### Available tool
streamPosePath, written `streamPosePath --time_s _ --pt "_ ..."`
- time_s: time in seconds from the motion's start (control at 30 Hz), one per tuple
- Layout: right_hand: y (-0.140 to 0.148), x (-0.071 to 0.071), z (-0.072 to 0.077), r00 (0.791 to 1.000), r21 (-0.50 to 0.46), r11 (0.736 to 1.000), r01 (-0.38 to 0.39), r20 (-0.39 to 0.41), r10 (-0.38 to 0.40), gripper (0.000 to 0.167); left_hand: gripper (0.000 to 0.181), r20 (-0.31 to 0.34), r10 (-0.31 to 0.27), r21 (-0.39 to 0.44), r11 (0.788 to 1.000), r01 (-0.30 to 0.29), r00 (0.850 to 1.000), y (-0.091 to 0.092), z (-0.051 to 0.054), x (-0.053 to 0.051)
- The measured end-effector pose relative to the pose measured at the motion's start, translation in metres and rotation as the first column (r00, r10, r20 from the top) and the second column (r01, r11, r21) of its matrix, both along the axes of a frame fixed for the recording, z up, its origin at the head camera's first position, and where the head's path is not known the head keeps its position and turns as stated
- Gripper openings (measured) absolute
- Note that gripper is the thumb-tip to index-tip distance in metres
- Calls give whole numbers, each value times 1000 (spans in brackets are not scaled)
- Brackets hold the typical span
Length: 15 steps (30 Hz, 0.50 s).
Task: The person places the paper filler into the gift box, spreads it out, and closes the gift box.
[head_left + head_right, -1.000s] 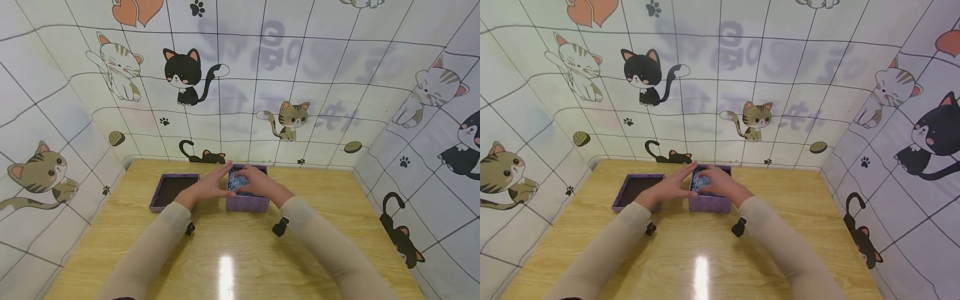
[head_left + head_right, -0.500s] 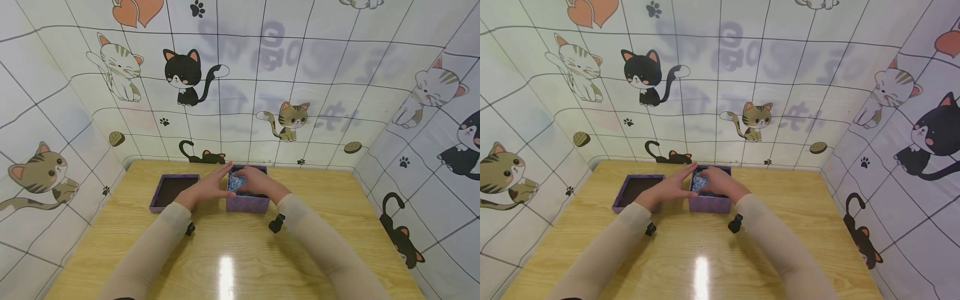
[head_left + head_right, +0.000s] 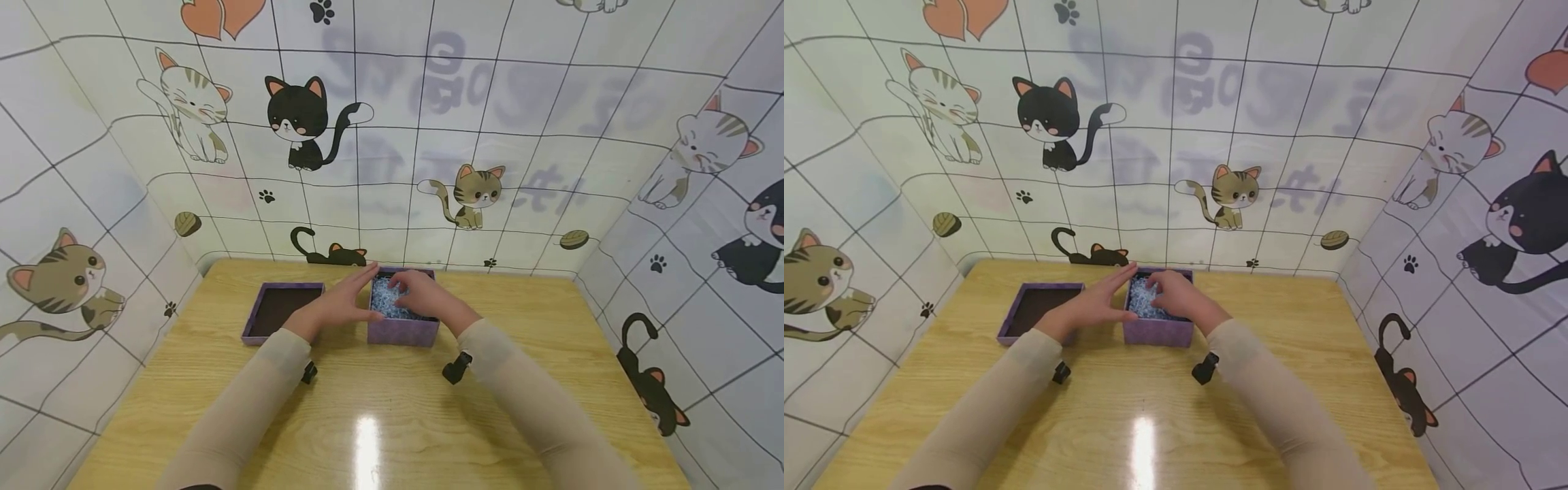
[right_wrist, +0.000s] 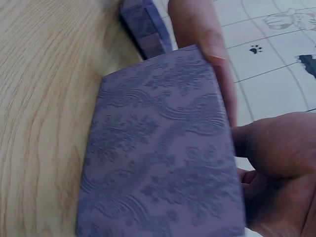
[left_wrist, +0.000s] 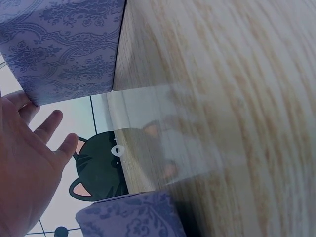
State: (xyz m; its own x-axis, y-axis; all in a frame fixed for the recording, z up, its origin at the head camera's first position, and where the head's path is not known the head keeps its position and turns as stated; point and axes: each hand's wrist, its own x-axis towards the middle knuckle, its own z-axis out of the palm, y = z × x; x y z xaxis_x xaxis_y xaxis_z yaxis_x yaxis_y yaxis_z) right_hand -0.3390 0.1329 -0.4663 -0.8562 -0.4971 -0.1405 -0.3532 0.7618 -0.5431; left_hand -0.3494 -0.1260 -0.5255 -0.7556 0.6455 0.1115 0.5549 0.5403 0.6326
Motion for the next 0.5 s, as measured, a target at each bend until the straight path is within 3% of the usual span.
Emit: streamPosePath --time_s 0.1,0.27,0.5 --pt "-8 -3 -8 1000 41 999 10 -19 -9 35 117 -2 -5 1 1000 5 1000 0 1 0" --pt "-15 -7 -20 999 155 987 -36 -30 41 46 117 0 -9 1 1000 9 1000 -1 2 3" --pt "-14 -7 -13 994 210 972 -109 -5 112 59 118 11 -10 15 1000 9 1000 -1 5 5"
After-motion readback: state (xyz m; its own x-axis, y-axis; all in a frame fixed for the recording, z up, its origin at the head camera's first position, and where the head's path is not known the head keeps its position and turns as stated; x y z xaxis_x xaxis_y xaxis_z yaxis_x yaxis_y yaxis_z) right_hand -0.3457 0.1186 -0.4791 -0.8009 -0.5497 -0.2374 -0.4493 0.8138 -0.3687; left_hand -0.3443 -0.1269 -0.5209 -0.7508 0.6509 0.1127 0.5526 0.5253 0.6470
